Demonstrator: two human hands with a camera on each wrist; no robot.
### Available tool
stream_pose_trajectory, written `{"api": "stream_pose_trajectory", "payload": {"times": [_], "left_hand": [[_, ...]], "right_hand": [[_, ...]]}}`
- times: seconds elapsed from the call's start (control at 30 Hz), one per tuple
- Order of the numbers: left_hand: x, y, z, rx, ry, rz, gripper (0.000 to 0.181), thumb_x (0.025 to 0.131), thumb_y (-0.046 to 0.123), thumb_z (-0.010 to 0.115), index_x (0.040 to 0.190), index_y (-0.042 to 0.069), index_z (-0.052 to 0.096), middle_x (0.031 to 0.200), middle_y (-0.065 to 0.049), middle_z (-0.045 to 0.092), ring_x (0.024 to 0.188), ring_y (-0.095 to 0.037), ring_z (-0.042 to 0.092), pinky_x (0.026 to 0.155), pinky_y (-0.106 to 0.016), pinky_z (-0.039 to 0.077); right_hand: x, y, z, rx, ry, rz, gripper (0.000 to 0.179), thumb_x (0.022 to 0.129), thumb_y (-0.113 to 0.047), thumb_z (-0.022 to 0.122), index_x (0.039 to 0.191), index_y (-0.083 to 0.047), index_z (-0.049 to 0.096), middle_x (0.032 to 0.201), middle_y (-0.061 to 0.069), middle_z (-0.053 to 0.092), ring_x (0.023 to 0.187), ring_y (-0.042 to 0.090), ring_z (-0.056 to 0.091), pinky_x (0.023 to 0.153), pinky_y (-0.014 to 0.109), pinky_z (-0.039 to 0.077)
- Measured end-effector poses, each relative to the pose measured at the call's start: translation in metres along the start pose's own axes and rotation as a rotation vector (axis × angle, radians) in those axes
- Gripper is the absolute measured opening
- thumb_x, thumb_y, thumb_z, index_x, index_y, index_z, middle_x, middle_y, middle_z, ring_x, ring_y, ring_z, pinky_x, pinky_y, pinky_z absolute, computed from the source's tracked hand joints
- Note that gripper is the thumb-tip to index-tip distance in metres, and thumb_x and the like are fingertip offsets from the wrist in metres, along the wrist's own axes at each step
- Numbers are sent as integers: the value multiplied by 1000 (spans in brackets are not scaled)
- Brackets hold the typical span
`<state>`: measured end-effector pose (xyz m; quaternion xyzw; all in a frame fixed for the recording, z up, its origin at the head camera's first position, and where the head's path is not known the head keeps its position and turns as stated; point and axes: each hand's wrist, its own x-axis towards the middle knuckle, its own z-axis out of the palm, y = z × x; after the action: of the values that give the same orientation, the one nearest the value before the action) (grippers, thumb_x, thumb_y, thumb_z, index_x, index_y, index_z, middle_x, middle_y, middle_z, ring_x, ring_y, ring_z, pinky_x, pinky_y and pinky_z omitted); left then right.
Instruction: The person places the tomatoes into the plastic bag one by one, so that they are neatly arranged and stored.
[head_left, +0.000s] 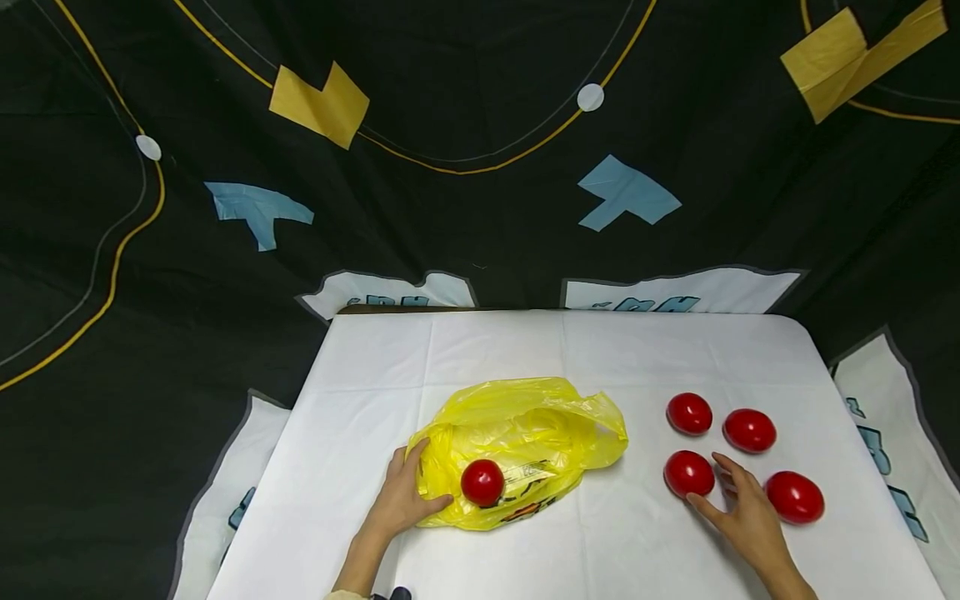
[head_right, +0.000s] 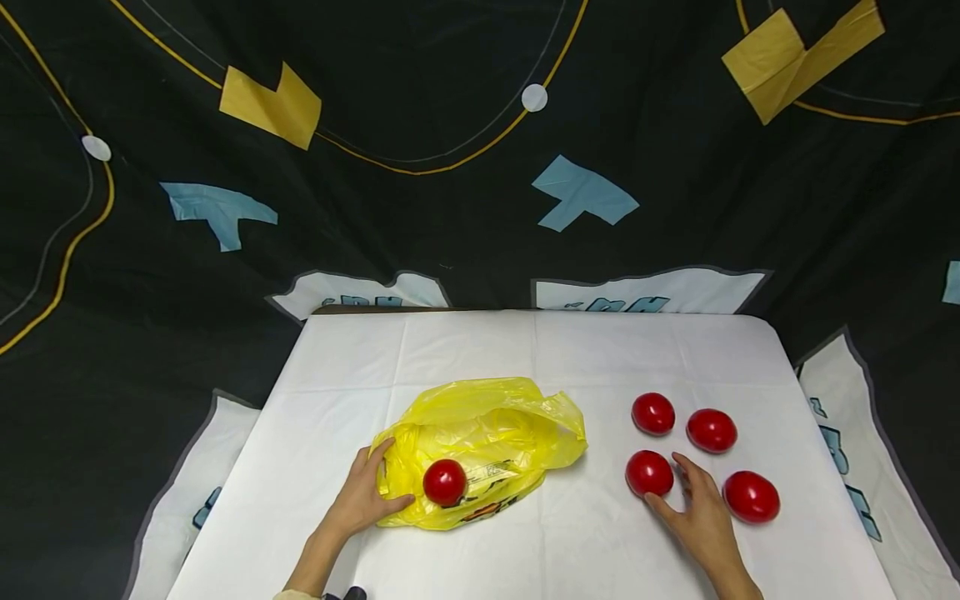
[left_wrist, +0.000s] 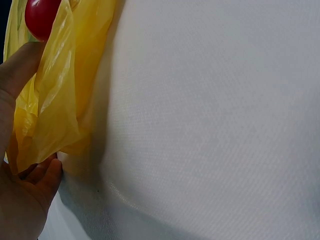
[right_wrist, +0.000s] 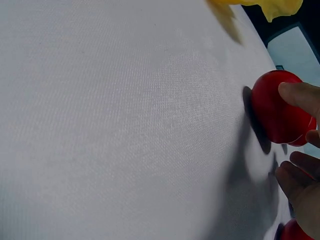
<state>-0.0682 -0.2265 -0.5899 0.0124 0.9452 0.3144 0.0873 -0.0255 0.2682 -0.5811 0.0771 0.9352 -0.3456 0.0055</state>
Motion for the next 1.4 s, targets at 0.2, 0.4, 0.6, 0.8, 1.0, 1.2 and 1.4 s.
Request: {"api": "stream_pose_trajectory", "payload": {"times": [0.2, 0.4, 0.6, 0.8, 1.0, 1.2, 1.4], "left_hand": [[-1, 0, 0, -1, 5, -1, 103, 63, 46, 84, 146, 13, 32, 133, -13, 35, 117, -29, 43, 96, -49, 43], [0, -1, 1, 2, 18, 24, 102, 63, 45, 84, 145, 12, 34, 131, -13, 37, 114, -29, 45, 94, -49, 45], [0, -1, 1, -8, 10, 7, 102, 63, 45, 84, 146, 14, 33, 133, -12, 36, 116, -28, 44, 95, -47, 44], [0, -1, 1, -3, 9, 7, 102, 64, 44, 84, 146, 13, 33, 133, -12, 36, 116, -28, 44, 95, -47, 44], [1, 0, 1, 0, 6, 4, 102, 63, 44, 85, 146, 13, 34, 133, -13, 36, 115, -29, 45, 94, -47, 45], [0, 0, 1, -1, 11, 1, 102, 62, 43, 85, 145, 13, 34, 132, -13, 36, 114, -28, 45, 94, -45, 45], [0, 1, 0, -5, 5, -5, 103, 63, 44, 85, 146, 12, 33, 132, -12, 36, 114, -27, 45, 94, -44, 45]], "right_hand": [[3, 2, 3, 55, -33, 1, 87, 76, -35, 79, 140, 4, 34, 133, 26, 42, 115, 43, 46, 89, 46, 43], [5, 2, 9, 49, -52, 6, 87, 76, -30, 80, 141, 3, 33, 130, 28, 44, 117, 43, 47, 90, 45, 45], [6, -2, 12, 56, -39, 10, 85, 75, -24, 80, 141, 2, 33, 131, 30, 43, 118, 45, 46, 91, 49, 45], [7, -3, 14, 43, -20, 0, 85, 74, -20, 81, 140, 3, 33, 132, 31, 43, 117, 46, 46, 89, 49, 46], [5, -5, 14, 49, -15, 3, 84, 75, -21, 81, 139, 3, 34, 131, 32, 43, 117, 47, 46, 90, 49, 45], [5, -6, 14, 43, -8, 4, 83, 75, -25, 81, 138, 4, 36, 129, 32, 46, 116, 45, 48, 89, 50, 46], [4, -5, 14, 35, 2, -8, 82, 75, -28, 81, 138, 4, 38, 126, 33, 49, 113, 45, 50, 87, 47, 47]]}}
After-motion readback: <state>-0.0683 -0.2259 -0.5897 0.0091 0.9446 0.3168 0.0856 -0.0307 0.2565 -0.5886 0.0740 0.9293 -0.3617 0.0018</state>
